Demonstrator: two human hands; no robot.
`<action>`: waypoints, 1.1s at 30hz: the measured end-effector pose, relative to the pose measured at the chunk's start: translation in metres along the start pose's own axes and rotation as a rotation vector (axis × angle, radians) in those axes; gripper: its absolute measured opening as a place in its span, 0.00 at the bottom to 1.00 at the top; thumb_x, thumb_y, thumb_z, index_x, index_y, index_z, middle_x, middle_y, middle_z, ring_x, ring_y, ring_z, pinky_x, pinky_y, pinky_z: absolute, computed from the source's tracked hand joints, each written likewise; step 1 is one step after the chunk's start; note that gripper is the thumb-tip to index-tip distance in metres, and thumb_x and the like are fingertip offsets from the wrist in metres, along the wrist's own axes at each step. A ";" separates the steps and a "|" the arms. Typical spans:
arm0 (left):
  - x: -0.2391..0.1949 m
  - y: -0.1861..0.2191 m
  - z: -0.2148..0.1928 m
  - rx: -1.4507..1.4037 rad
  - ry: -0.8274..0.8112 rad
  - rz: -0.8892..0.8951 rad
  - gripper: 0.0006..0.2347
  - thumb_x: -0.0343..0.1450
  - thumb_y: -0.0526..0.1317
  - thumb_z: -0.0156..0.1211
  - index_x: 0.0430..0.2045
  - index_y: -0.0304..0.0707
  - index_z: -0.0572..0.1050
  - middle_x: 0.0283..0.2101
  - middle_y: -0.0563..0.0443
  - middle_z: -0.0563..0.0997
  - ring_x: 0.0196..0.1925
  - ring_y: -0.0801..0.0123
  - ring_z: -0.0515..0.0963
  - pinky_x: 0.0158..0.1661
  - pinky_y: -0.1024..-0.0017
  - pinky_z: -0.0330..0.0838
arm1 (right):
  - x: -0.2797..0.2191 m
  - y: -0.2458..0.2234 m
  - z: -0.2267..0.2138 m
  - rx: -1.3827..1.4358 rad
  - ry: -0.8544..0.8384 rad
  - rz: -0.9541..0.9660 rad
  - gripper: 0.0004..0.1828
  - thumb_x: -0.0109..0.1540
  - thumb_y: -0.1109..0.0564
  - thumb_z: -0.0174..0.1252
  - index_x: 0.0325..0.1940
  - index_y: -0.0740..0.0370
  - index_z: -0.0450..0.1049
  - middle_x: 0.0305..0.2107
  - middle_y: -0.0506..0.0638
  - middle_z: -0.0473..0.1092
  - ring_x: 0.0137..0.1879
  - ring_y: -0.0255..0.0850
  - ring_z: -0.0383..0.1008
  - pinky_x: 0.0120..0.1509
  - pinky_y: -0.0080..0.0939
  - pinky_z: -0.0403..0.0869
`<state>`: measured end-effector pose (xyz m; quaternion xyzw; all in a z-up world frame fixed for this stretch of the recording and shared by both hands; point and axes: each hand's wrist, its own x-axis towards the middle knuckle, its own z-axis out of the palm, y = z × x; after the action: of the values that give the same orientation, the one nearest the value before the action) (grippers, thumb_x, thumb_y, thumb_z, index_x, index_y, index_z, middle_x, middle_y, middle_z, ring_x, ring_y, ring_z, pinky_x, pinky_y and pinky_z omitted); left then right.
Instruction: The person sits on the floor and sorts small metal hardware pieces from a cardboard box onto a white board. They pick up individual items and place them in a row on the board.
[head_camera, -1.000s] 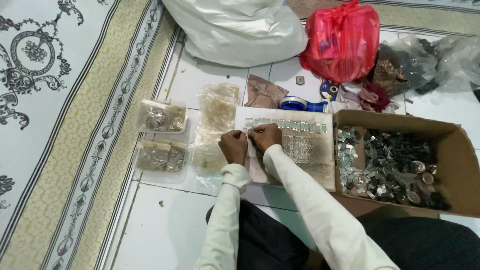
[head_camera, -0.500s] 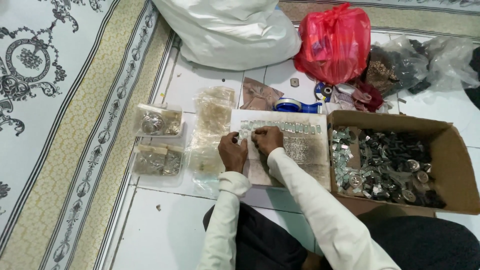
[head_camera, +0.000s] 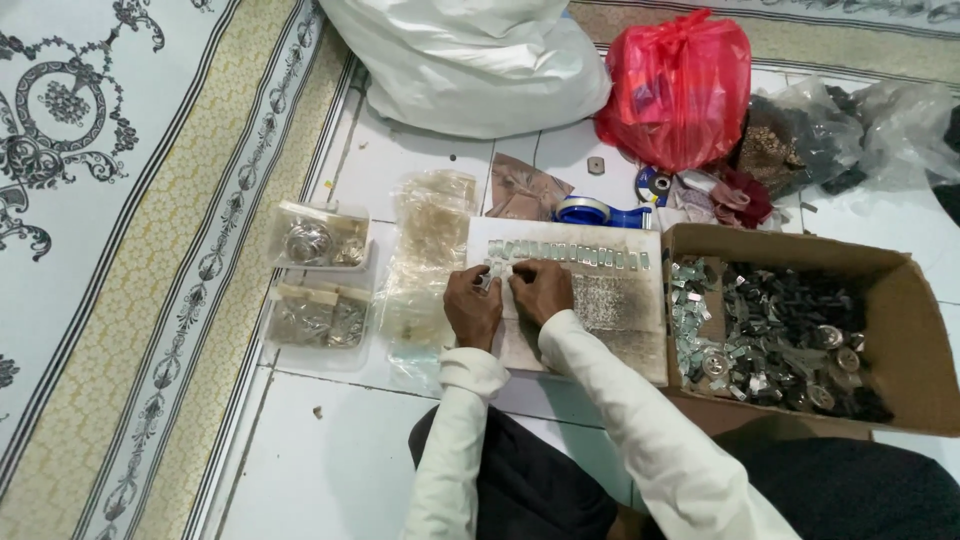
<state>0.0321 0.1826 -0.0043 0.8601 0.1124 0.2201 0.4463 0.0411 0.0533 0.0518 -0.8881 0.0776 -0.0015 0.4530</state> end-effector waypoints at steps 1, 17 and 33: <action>0.000 0.000 0.000 0.001 -0.001 0.001 0.13 0.57 0.37 0.75 0.33 0.46 0.83 0.29 0.49 0.79 0.26 0.58 0.83 0.36 0.61 0.79 | 0.001 0.000 0.002 0.001 0.001 0.001 0.12 0.57 0.60 0.64 0.45 0.59 0.84 0.38 0.61 0.80 0.50 0.61 0.80 0.54 0.57 0.80; 0.001 -0.013 0.005 -0.001 0.071 0.067 0.10 0.57 0.40 0.76 0.30 0.51 0.84 0.27 0.52 0.79 0.26 0.61 0.83 0.31 0.65 0.79 | -0.004 0.008 0.000 0.055 0.000 -0.080 0.13 0.57 0.59 0.65 0.46 0.57 0.84 0.35 0.58 0.81 0.45 0.55 0.82 0.47 0.52 0.82; -0.116 0.171 0.068 -0.299 -0.367 0.523 0.07 0.68 0.26 0.59 0.37 0.30 0.80 0.37 0.42 0.78 0.37 0.48 0.83 0.35 0.63 0.79 | -0.022 0.239 -0.252 -0.246 -0.045 -0.002 0.13 0.60 0.61 0.64 0.48 0.52 0.84 0.44 0.59 0.80 0.53 0.62 0.79 0.55 0.64 0.79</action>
<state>-0.0376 -0.0098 0.0685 0.8102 -0.2273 0.1825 0.5084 -0.0319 -0.2845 0.0094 -0.9369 0.0660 0.0272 0.3423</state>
